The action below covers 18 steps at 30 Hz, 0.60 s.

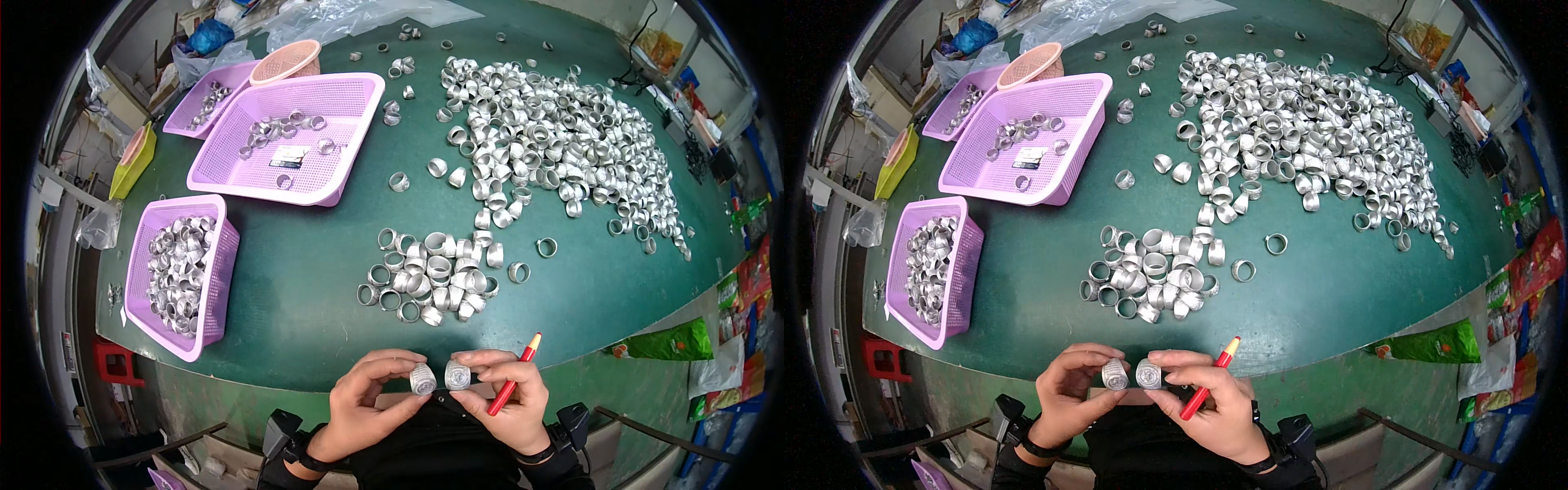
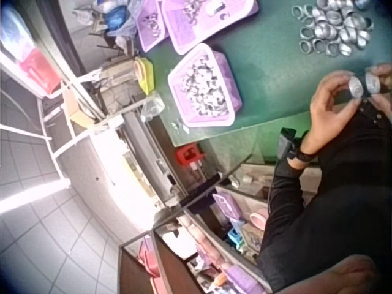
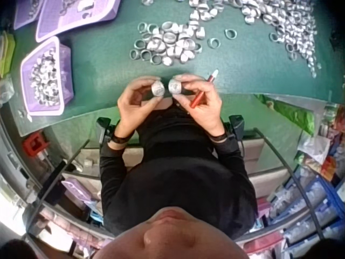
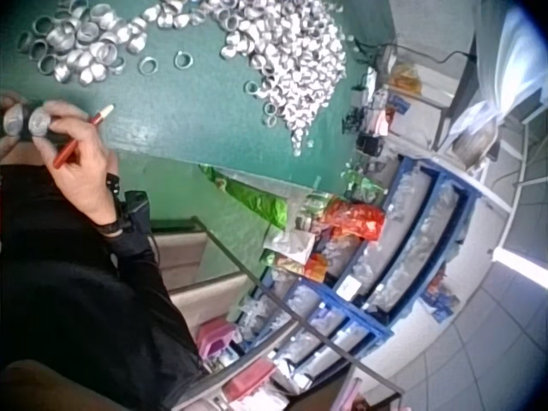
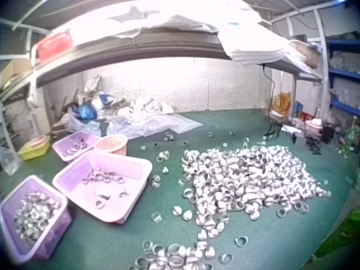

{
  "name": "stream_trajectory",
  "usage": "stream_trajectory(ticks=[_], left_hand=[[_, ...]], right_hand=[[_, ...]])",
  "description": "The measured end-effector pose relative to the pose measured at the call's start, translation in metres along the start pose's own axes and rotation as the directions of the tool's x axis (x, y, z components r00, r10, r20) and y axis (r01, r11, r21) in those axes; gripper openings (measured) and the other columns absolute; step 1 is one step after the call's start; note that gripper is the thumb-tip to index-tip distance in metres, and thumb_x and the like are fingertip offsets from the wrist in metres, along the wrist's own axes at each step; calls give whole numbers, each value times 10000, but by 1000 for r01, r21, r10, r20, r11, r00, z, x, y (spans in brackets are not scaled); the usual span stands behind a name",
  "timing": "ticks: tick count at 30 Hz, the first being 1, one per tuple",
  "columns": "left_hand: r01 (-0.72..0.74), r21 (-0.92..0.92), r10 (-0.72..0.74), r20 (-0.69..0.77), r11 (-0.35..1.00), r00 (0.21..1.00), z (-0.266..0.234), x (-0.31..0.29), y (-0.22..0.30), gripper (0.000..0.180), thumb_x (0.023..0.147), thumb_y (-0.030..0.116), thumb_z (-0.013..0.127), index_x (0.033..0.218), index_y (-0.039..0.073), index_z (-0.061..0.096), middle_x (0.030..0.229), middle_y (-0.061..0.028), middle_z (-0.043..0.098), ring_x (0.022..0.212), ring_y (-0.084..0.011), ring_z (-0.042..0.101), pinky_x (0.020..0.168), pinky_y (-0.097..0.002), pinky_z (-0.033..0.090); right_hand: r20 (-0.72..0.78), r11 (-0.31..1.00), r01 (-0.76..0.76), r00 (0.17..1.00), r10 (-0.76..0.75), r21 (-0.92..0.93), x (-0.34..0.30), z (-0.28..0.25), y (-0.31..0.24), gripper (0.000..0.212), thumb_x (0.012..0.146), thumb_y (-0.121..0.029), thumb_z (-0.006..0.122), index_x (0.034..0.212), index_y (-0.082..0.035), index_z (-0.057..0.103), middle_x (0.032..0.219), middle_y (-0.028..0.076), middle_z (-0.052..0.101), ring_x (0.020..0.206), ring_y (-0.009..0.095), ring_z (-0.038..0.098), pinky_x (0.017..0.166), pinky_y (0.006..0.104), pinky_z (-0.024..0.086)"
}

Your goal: Inspecting and marking metal rings with a red pen in a workshop setting.

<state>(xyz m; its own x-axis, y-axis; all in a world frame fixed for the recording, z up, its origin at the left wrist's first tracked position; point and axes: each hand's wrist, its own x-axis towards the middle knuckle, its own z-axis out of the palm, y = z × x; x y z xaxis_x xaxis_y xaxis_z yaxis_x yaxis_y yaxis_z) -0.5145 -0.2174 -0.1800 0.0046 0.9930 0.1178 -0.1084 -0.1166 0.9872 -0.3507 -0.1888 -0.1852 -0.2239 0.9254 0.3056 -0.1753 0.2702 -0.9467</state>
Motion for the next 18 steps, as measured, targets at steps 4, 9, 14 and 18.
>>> stream_trajectory(ticks=[4,9,14,18], left_hand=[[-171,373,160,59,912,985,-4,1,2,359,597,-52,663,928,-2,534,956,-147,501,838,-201,540,671,-259,468],[-168,477,164,49,863,985,-5,0,6,375,567,-38,684,914,17,553,868,-107,498,763,-191,532,625,-250,451],[-172,488,160,68,856,985,-7,0,5,367,572,-39,681,910,16,551,887,-115,498,783,-191,533,637,-252,449],[9,89,-9,-4,996,1000,-4,-2,0,359,656,-78,610,980,23,494,980,-132,489,887,-195,522,740,-275,450]], right_hand=[[68,965,101,994,-87,-242,6,-1,-6,327,595,8,693,830,-31,470,917,141,586,835,235,581,655,274,476],[162,926,94,986,-36,-364,7,-2,-13,371,576,-41,726,834,-47,460,908,146,589,855,261,566,714,347,444],[185,894,176,977,-106,-413,10,-3,-15,358,565,-64,733,836,-12,504,881,126,600,792,222,587,668,287,454],[208,917,160,974,-88,-365,12,-3,-15,354,569,-52,728,835,-8,499,887,138,596,817,239,586,675,302,460]])
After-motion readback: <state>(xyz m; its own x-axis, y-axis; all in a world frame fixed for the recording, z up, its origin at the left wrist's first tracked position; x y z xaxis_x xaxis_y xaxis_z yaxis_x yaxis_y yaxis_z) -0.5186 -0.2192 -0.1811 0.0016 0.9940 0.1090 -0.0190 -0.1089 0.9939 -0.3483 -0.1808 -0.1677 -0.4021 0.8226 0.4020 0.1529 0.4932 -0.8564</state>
